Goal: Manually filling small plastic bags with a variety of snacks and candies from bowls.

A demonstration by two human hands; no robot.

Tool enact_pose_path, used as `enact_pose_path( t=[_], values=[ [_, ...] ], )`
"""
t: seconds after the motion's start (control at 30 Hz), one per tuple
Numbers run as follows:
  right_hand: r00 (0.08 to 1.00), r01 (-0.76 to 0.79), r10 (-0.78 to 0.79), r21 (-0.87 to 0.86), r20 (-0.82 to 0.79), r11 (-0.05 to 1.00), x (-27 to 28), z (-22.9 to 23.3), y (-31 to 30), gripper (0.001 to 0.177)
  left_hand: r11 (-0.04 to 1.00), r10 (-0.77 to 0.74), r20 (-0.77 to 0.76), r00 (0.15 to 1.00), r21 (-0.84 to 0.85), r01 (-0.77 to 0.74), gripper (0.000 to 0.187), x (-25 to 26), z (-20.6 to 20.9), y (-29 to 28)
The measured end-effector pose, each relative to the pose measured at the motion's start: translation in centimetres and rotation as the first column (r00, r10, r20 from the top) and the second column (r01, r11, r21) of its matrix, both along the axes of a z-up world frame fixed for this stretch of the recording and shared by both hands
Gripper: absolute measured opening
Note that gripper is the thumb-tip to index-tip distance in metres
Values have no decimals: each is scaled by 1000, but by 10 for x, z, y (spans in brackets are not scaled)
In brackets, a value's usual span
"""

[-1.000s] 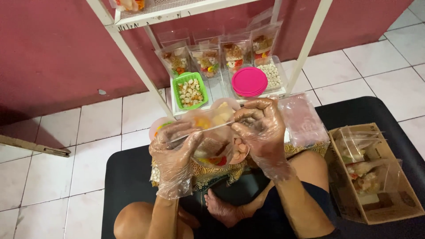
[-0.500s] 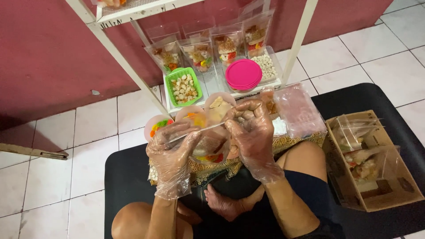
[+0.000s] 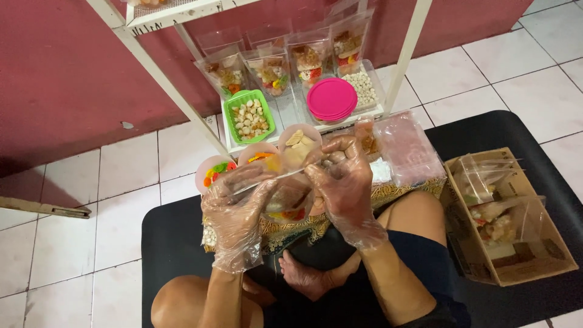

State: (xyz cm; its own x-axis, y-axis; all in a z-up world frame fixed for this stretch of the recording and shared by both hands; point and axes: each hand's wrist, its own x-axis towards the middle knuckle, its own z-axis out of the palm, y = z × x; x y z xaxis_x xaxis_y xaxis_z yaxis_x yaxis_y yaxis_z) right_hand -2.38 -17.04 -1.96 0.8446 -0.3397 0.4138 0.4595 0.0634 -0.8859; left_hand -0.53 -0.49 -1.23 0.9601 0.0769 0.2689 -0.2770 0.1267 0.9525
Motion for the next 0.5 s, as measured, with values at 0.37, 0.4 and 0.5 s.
enact_pose_path(
  t=[0.37, 0.4, 0.5],
  values=[
    [999, 7, -7, 8, -49, 1000, -5, 2, 3, 29, 995, 24, 29, 999, 101, -27, 35, -2, 1, -3],
    [998, 22, -20, 28, -55, 999, -6, 5, 4, 28, 996, 3, 17, 1000, 86, -5, 32, -3, 6, -5],
    [995, 61, -61, -9, -77, 998, -5, 15, 7, 29, 992, -12, -32, 999, 126, 16, 27, -3, 10, -1]
  ],
)
